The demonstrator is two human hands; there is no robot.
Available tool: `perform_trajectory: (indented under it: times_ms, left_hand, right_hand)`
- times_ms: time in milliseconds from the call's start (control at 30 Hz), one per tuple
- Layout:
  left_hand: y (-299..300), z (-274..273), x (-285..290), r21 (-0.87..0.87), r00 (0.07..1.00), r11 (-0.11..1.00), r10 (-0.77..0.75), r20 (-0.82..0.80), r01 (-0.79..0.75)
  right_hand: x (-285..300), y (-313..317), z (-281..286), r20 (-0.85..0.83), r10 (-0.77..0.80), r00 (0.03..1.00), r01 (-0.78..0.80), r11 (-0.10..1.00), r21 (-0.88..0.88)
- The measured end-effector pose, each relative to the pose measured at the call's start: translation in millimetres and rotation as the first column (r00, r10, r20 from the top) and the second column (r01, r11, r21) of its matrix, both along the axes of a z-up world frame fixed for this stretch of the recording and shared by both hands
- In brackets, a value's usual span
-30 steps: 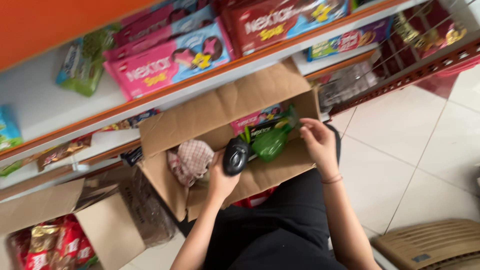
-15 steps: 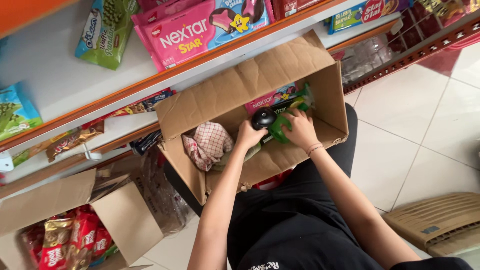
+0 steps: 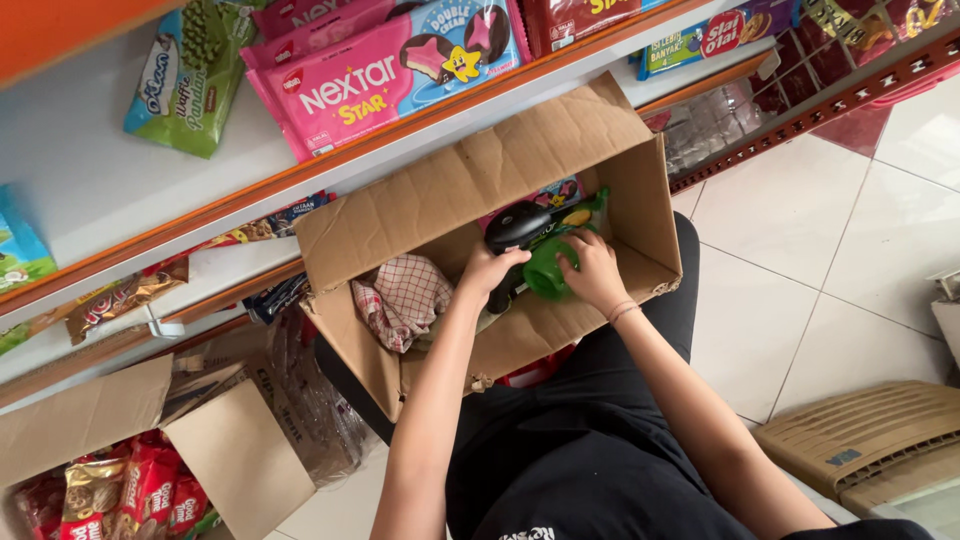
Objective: The person scans several food packages using a handheld barcode scanner, places them into a cardboard box, and then uses a spray bottle and a cloth to wipe a shelf in a store.
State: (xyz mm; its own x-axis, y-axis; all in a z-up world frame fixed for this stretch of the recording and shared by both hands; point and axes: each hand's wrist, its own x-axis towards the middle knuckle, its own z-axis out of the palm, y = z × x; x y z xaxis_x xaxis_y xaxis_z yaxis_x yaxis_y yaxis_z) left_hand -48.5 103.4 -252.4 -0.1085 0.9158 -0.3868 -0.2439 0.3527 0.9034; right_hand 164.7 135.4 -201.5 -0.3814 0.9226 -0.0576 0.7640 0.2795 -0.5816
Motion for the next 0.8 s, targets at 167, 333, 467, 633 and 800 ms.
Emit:
perform_trajectory:
  times_ms: [167,333,467,633,800]
  left_hand:
    - [-38,86,8,0.009,0.981,1.000,-0.001,0.196,-0.001]
    - [-64,131,25,0.023,0.943,0.999,0.015,0.334,-0.024]
    - [-77,153,30,0.060,0.992,0.994,-0.096,0.080,0.092]
    - [-93,156,19,0.262,0.848,0.958,0.040,-0.528,0.118]
    - [-111,136,-9,0.347,0.726,0.932,0.313,-0.612,-0.109]
  right_hand:
    - [-9,-22,24,-0.347,0.072,0.935,-0.090,0.995,-0.036]
    - [-25,-41,32,-0.751,0.044,0.659,-0.275,0.943,-0.186]
    - [-27,-53,31,-0.805,-0.155,0.573,-0.273,0.890,-0.366]
    - [-27,-51,43,-0.754,-0.630,0.184,-0.376,0.664,-0.646]
    - [-11,-45,65,-0.730,-0.669,0.136,-0.431,0.624,-0.652]
